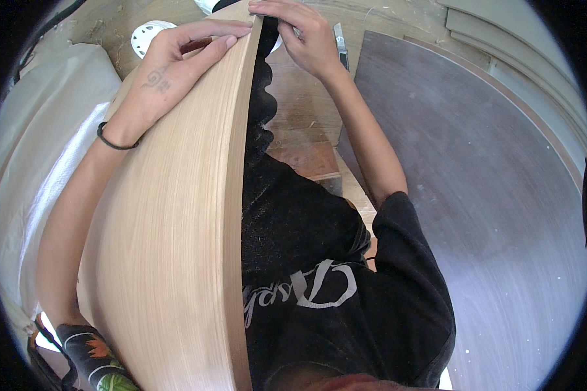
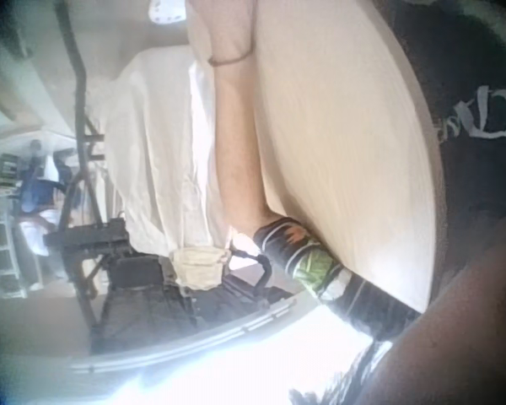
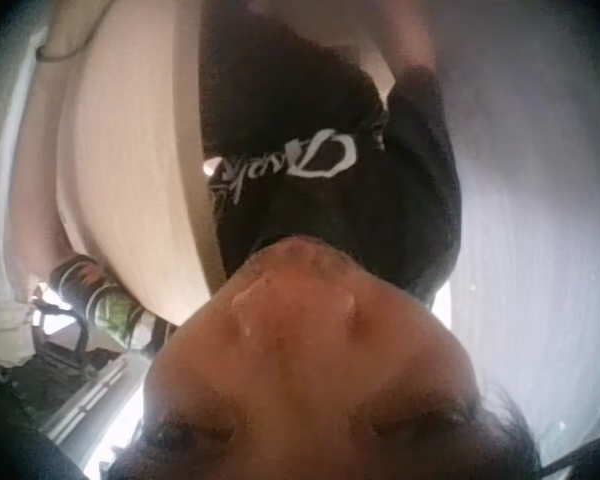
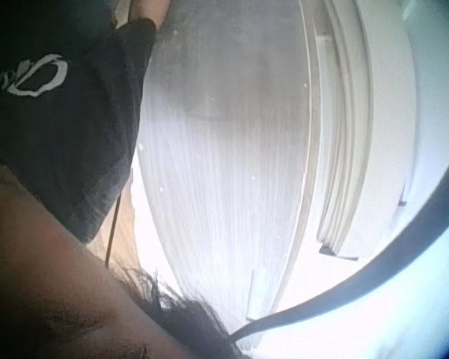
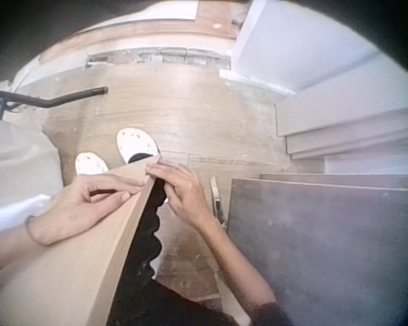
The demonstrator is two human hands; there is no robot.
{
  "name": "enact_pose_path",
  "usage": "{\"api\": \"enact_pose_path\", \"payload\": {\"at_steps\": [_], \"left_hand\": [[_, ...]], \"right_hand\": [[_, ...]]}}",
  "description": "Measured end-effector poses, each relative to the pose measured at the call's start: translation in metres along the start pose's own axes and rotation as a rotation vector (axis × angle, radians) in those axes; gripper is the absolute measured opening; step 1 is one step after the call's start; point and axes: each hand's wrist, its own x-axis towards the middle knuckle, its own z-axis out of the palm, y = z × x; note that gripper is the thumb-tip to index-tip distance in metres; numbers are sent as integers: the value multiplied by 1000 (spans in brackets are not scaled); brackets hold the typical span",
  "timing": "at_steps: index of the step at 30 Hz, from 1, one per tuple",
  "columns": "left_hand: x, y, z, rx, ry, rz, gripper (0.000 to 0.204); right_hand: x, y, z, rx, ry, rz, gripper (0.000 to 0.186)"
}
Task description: The person uses a metal file and sandpaper to shape and smooth the edges of a curved wooden piece. They repeatedly file the edges, then sand the surfaces and edges, rotating the piece to work on different sides.
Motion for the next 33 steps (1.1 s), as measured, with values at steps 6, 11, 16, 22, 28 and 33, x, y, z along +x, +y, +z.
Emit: {"api": "enact_pose_path", "payload": {"at_steps": [6,11,16,22,28,33], "left_hand": [[-4,10,-12,157,-4,292,24],[-23,32,-27,312,-91,343,31],[-44,56,-36,390,-150,346,39],[-61,67,-36,383,-148,411,43],[-63,61,-39,382,-143,381,46],[-62,61,-39,377,-155,398,46]], "right_hand": [[1,-24,-6,-40,-44,-42,45],[3,-42,-11,-82,-89,-75,48],[1,-58,-18,-23,-82,-204,47],[5,-69,-20,-121,-102,-193,44],[4,-72,-18,-115,-112,-161,42],[1,-77,-16,-100,-58,-246,47]]}}
